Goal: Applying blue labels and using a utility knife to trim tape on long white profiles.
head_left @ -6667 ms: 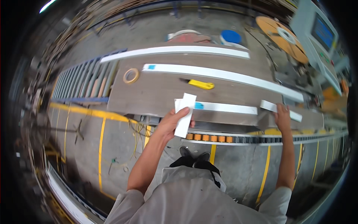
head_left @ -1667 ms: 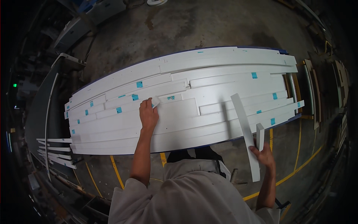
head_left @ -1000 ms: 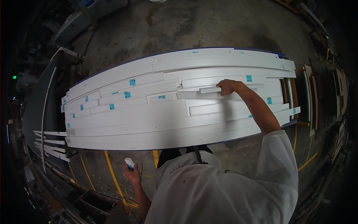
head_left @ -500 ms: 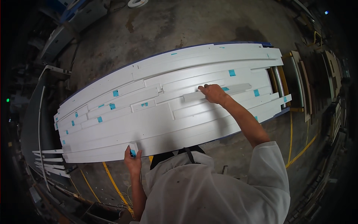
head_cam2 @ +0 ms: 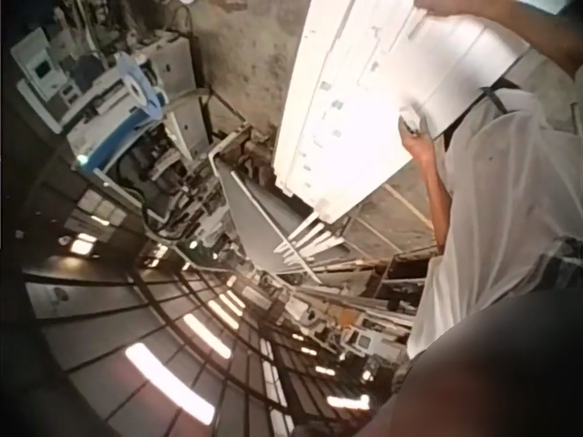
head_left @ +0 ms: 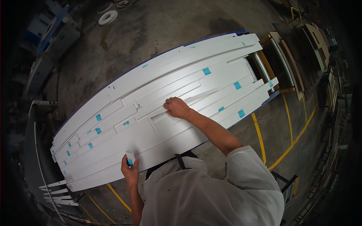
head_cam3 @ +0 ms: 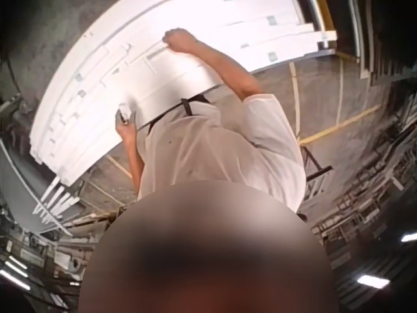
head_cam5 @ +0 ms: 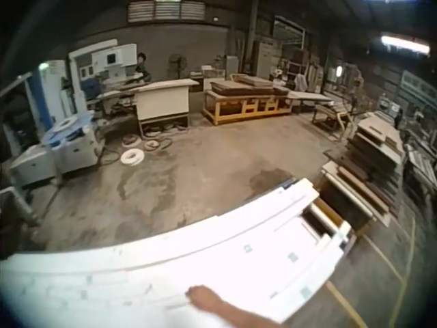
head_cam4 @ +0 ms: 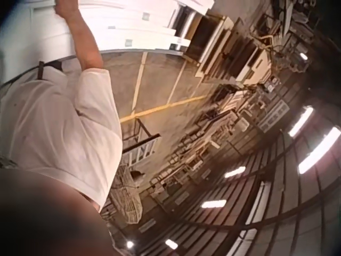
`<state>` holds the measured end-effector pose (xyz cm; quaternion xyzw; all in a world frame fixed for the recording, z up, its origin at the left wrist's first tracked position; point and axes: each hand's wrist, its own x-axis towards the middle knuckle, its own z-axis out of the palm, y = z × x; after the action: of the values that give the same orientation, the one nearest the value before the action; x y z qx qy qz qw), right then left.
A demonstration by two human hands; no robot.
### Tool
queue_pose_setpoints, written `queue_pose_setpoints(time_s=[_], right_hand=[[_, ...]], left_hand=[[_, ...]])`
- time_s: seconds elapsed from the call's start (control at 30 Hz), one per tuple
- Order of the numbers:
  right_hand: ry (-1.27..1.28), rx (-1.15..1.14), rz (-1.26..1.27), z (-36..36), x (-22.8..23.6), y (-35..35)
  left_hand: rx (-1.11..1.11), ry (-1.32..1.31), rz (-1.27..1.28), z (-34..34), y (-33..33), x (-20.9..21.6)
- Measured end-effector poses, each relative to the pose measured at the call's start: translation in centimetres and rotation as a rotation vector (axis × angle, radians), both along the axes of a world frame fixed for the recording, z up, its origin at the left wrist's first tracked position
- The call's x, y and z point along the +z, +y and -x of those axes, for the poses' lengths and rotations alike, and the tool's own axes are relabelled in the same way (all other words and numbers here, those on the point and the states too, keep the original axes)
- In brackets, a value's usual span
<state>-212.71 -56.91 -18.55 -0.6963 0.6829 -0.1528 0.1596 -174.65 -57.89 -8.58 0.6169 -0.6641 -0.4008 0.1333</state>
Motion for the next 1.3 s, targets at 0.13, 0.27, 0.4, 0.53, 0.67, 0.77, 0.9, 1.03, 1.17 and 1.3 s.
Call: queue_pose_setpoints(time_s=[0.13,0.27,0.4,0.53,0.67,0.77,0.9,1.03,1.17,1.3], right_hand=[[-0.027,-0.003,0.214,-1.2,-0.7,1.9],[-0.166,-0.224,0.067,0.5,0.3,3.0],[-0.059,-0.264,0.179,2.5,1.2,0.2],[0.002,-0.088,-0.058,4.7,-0.4,-2.2],[-0.027,0.012,-0.184,7.0,-0.5,-3.1],[-0.172,0.049,-0.414,8.3,0.3,-4.2],[-0.456,0.033,-0.584,10.6,-1.1,-4.1],[-0.517,-0.073,-0.534,10.1,-2.2,-3.6],[-0.541,-0.239,-0.294,6.4,-0.4,-2.2],[-0.141,0.030,-0.127,5.2,-0.4,-1.5]], left_hand=[[0.007,-0.053,0.023,-1.1,0.5,-0.9],[0.024,-0.063,0.060,-1.6,1.0,-1.3],[0.020,-0.038,0.115,-2.2,1.6,-1.0],[0.030,-0.032,0.085,-1.8,1.5,-0.5],[0.066,-0.030,0.109,-2.1,1.6,0.1],[0.094,-0.049,0.131,-3.7,2.4,-0.5],[0.124,-0.031,0.064,-3.8,2.6,-0.4],[0.087,-0.050,0.099,-3.2,2.4,0.0],[0.107,-0.063,0.072,-2.9,2.5,0.2],[0.048,-0.063,0.123,-2.7,2.3,-0.1]])
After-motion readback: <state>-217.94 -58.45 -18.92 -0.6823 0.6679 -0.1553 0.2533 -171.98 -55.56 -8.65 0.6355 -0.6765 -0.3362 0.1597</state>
